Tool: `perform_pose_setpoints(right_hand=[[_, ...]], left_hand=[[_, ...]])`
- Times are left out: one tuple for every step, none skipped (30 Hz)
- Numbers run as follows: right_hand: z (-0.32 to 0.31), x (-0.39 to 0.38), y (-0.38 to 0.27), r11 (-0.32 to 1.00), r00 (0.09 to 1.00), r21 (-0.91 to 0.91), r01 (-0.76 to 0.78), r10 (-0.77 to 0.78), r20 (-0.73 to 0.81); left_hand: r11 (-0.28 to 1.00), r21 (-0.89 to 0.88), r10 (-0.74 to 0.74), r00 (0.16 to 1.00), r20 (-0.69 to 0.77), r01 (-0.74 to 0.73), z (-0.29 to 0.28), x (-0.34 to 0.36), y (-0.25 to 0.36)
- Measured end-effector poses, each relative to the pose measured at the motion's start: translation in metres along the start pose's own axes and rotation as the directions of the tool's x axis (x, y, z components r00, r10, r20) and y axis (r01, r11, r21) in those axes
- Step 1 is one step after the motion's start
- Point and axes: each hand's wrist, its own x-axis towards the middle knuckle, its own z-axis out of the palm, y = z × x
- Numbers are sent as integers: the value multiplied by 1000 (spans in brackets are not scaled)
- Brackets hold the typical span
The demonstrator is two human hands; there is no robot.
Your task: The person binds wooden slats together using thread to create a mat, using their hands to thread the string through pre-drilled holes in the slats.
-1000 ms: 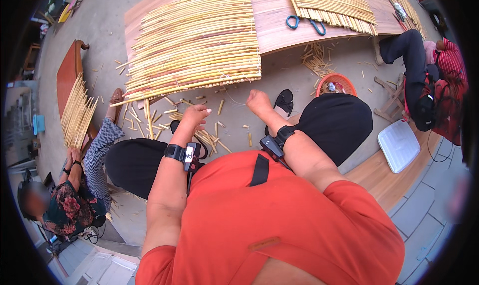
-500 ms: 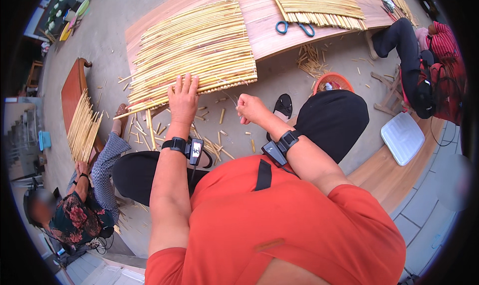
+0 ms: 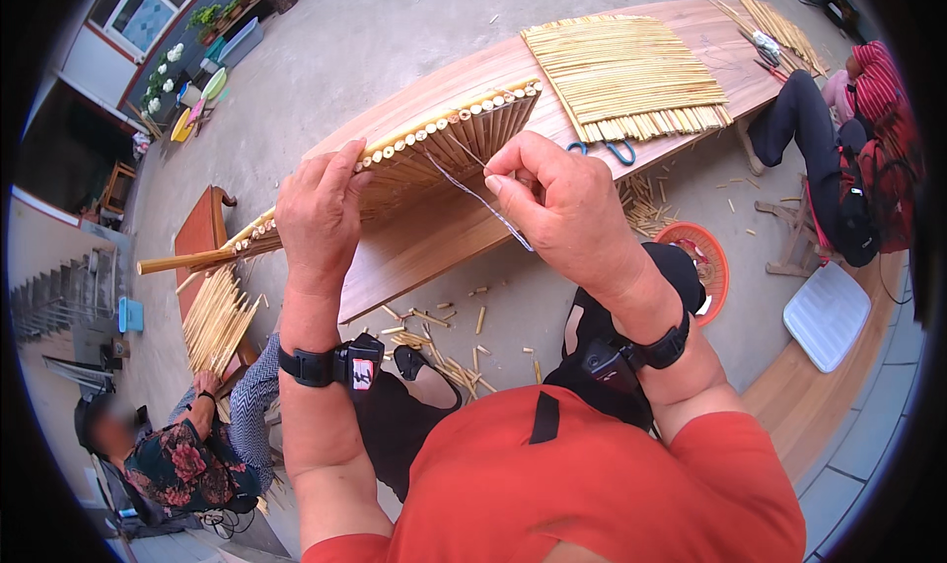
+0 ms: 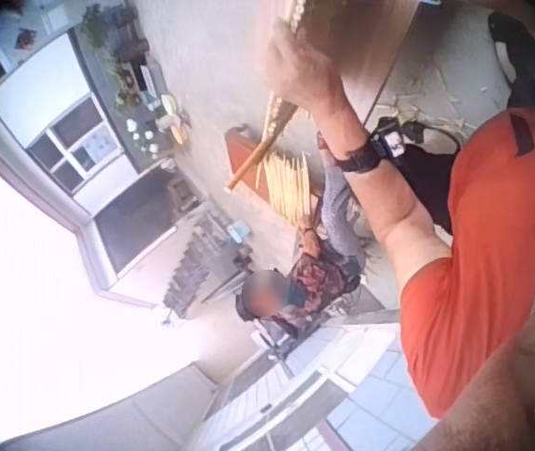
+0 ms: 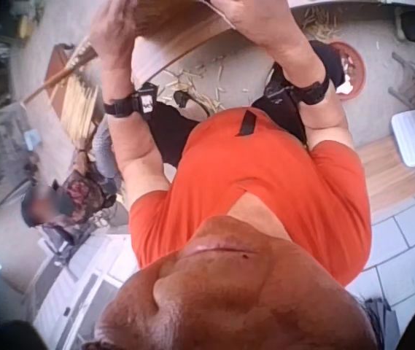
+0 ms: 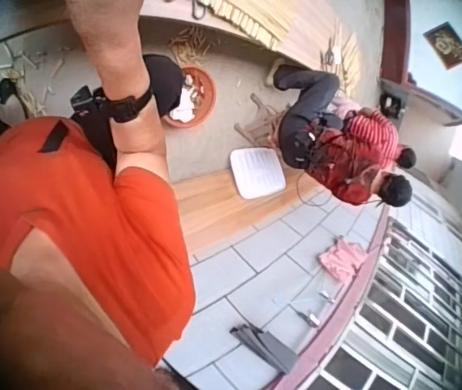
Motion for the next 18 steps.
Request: perform_pose_setpoints(right_hand=[[-2,12,-2,999,1000,-43,8,-8,-3],[-1,22,3,999,1000,-44,14,-14,-11],[0,32,9,994,997,-84,67,-71,-40],[2,41,14,985,989,-124,120,-129,-67],[5,48,20,981,984,-137,141,-153,-86],[11,52,25,980,984,-135,144,-157,-90],[17,54,30,989,987,-76,128,-135,-93],[23,55,36,994,990,-16,106,-107,-93],[28,53,38,995,992,48,92,-87,-97],[33,53,41,995,991,50,90,-85,-101],[38,51,42,994,991,68,88,-80,-110],[42,50,44,993,990,84,85,-75,-120],[44,52,47,989,990,101,104,-94,-101],[48,52,47,990,991,105,98,-88,-99],[50,53,45,986,988,121,115,-101,-119],[52,53,45,982,984,136,133,-114,-139],[54,54,46,983,984,133,128,-110,-137],[54,54,48,988,986,84,129,-118,-119]], left_hand=[[1000,12,7,1000,-18,-7,3,9,-3],[1000,14,14,1000,-25,-14,6,18,-7],[999,26,-31,999,-7,32,9,27,-11],[996,41,-79,997,11,78,12,35,-17],[997,43,-67,998,-2,67,17,43,-24],[997,48,-63,998,-6,63,20,50,-29],[998,33,-49,999,1,49,22,56,-34],[999,18,-35,999,13,35,24,62,-34],[999,20,-32,999,16,32,24,65,-33],[995,-5,-95,994,59,95,24,68,-30],[987,-23,-158,982,109,161,22,69,-28],[987,-20,-154,981,115,157,23,68,-29],[985,19,-171,982,80,170,26,68,-30],[980,57,-191,981,44,189,28,66,-30],[980,58,-192,980,51,189,28,64,-29],[980,53,-196,980,35,194,27,63,-27],[979,43,-200,980,15,199,27,63,-24],[979,39,-200,980,18,200,30,62,-20]])
